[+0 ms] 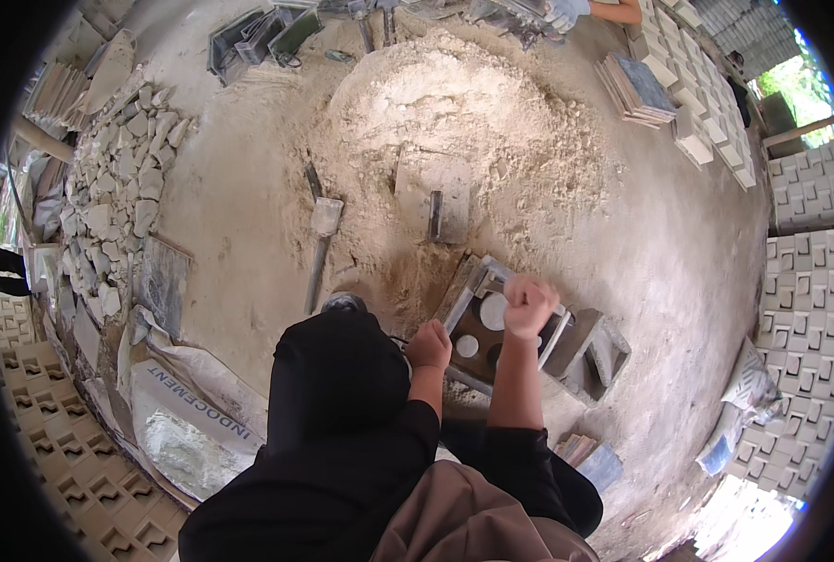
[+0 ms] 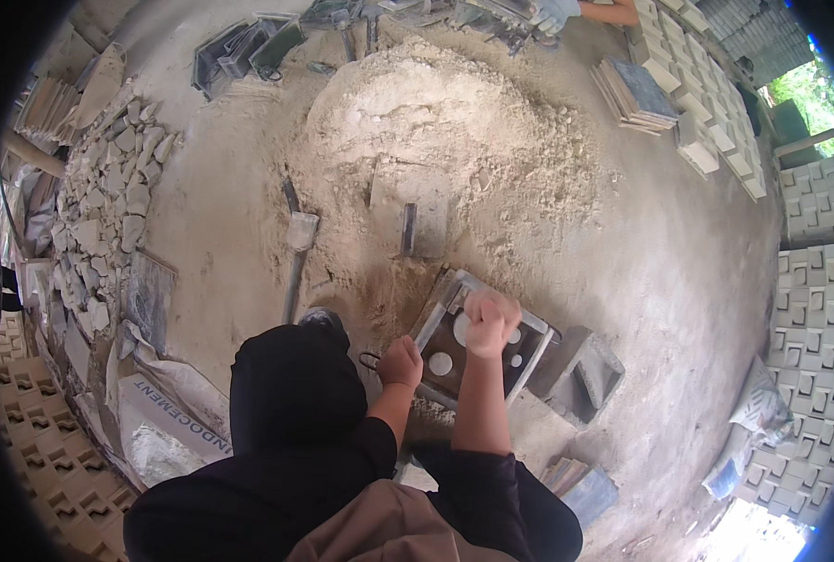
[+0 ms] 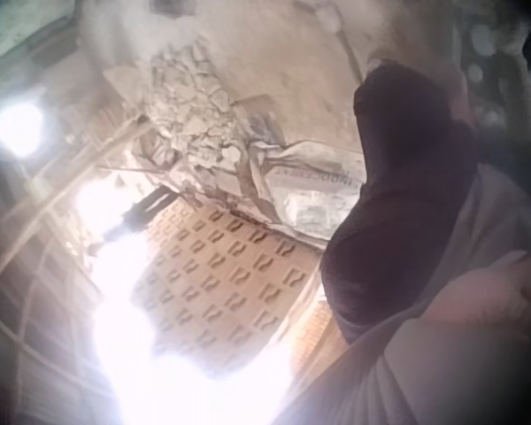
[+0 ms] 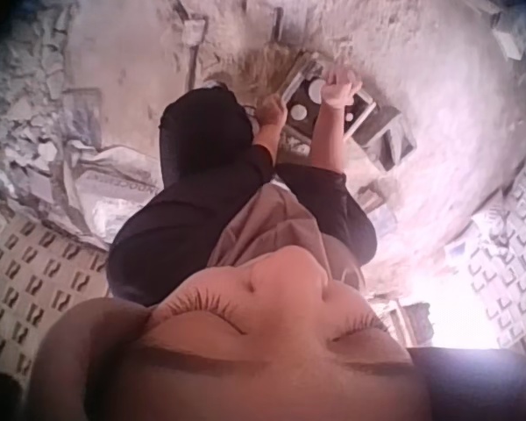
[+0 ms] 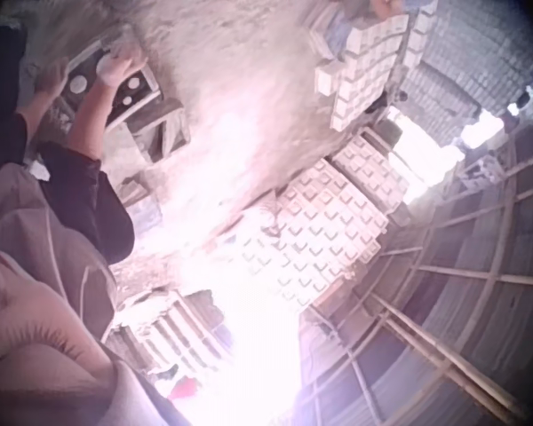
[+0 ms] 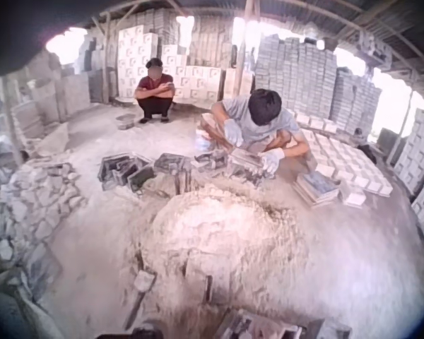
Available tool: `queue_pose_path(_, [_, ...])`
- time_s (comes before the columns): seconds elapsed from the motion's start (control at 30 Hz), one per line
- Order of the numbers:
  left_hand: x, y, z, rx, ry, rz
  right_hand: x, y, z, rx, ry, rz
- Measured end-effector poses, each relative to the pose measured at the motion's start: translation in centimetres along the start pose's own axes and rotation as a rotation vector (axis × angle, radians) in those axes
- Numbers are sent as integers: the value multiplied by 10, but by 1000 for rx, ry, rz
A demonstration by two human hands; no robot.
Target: The person uses a metal tool to smooth the surface of wet concrete inside a square mold on the ground.
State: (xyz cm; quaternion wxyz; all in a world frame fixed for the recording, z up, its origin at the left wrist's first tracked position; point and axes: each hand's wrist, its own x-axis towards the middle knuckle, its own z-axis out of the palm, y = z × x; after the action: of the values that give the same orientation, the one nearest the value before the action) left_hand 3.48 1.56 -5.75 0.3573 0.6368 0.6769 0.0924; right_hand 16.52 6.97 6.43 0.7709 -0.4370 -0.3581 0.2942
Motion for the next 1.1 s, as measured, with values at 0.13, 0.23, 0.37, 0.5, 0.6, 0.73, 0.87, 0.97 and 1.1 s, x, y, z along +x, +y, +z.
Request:
queue_pose_path(0.13, [2, -1, 2, -6, 18, 2, 14, -6, -2, -111, 26, -90])
queue_pose_path(0.23, [4, -7, 4, 39, 52, 31, 6, -18, 3, -141, 166, -206])
queue_pose_path(0.37, [0, 0, 7, 51, 52, 67, -3, -10, -18, -60, 373, -39])
queue_pose_path(0.5, [7, -8, 7, 60, 82, 113, 16, -40, -1, -21, 549, -99])
queue_pose_path(0.6, [0, -14, 8, 69, 33, 113, 10, -51, 9, -189, 686, -154])
queue_pose_path(0.73, [-1, 2, 0, 24, -32, 33, 9, -33, -13, 50, 275, 91])
queue_pose_path(0.87, [4, -6, -4, 40, -32, 32, 6, -50, -13, -21, 369, 40])
queue_pose_path(0.97, [1, -7, 4, 15, -4, 57, -17, -33, -13, -147, 360, -228])
queue_pose_path(1.1, [0, -3, 4, 33, -14, 32, -11, -22, -16, -281, 350, -270])
